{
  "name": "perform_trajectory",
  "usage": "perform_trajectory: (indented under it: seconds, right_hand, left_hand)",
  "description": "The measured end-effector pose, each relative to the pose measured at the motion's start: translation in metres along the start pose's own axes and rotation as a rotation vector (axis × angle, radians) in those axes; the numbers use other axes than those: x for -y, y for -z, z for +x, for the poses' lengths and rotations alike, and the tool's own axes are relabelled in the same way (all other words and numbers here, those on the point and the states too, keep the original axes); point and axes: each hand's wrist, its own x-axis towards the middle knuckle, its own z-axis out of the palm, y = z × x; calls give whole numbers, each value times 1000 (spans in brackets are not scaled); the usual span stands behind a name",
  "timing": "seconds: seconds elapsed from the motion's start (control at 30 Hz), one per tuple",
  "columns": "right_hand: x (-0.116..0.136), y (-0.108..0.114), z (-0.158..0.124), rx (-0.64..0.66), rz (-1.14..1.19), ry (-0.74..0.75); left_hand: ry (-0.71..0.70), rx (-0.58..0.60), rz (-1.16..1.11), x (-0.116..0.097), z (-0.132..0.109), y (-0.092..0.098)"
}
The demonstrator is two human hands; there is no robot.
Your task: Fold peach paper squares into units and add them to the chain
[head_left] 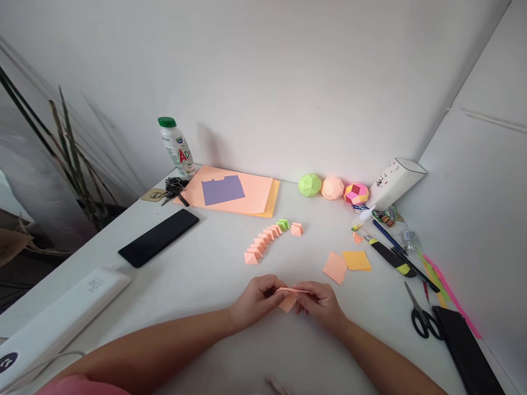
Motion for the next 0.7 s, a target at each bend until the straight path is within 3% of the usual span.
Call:
perform_trajectory:
  seconds: [0.2,0.7]
  right_hand:
    - [7,-1,1,29,-28,-80]
    - [3,0,2,14,-37,-56]
  left_hand:
    - [5,-10,-56,0,0,1]
    - [-30,65,-230,-4,1,2]
